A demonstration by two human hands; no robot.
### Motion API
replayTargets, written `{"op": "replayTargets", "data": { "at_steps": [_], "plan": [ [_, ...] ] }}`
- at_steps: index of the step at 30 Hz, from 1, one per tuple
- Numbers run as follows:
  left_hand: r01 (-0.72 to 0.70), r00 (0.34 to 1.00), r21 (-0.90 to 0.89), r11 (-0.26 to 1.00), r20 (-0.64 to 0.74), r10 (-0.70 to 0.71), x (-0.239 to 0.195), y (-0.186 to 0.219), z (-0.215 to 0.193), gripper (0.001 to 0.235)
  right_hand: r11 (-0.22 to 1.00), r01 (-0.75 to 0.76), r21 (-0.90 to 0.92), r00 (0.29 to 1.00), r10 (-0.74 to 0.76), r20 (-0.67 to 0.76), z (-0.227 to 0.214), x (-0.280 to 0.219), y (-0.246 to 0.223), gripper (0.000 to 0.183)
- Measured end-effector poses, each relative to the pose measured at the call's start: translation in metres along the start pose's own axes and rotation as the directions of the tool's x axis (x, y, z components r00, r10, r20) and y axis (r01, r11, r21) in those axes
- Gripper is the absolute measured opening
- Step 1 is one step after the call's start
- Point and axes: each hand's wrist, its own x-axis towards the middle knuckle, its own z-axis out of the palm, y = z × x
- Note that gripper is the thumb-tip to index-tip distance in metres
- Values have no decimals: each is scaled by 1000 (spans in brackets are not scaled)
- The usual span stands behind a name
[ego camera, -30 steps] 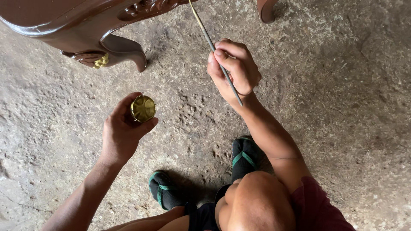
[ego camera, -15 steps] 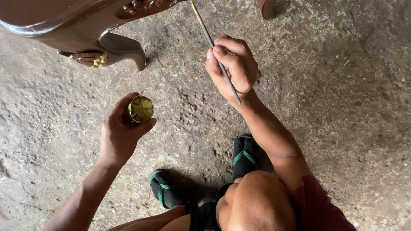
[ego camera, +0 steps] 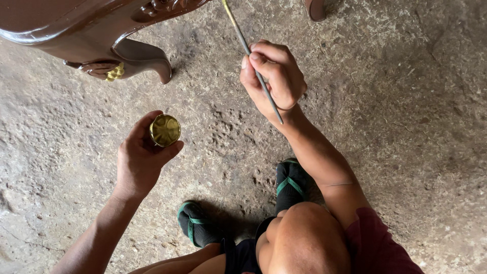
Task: The person paints the carved details on the legs of a brown wooden table with gold paint using a small brush. They repeatedly dip the brush into a small container of gold paint held in the left hand and apply it to the ornate carvings.
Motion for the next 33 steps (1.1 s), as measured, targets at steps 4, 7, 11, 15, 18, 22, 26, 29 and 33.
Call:
{"op": "replayTargets", "data": {
  "at_steps": [4, 7, 11, 15, 18, 22, 26, 29, 33],
  "plan": [
    [9, 1000, 2, 1000, 3, -9, 1, 1, 1, 72, 999, 4, -33, 1000, -4, 6, 0, 0, 0, 21],
    [11, 1000, -19, 1000, 9, -10, 1, 3, 1, 71, 1000, -23, 1, 1000, 23, 15, 0, 0, -1, 21],
    [19, 1000, 23, 1000, 7, -19, 0, 3, 0, 70, 999, -26, -27, 1000, 27, 8, 0, 0, -2, 21],
    [1, 1000, 5, 1000, 8, -1, 0, 4, 0, 70, 998, -59, -19, 998, 60, 36, -5, -1, -4, 21],
    [1, 1000, -33, 999, 8, -1, 0, 3, 0, 70, 993, -104, -49, 995, 104, -4, -8, 0, -6, 21],
    [16, 1000, -39, 999, 9, -16, -1, 2, 1, 71, 990, -141, -21, 989, 142, 36, -11, 1, -4, 21],
    [13, 1000, -41, 999, 14, -12, 0, 3, 0, 71, 990, -138, -2, 990, 138, 39, -5, 2, 1, 20],
    [4, 1000, -29, 1000, 6, -4, -1, 2, -1, 71, 986, -159, 47, 987, 158, 32, -6, 1, 5, 18],
    [-2, 1000, -46, 999, 5, 2, -1, 1, -2, 71, 970, -225, 93, 974, 221, 50, -15, -1, 7, 18]
  ]
}}
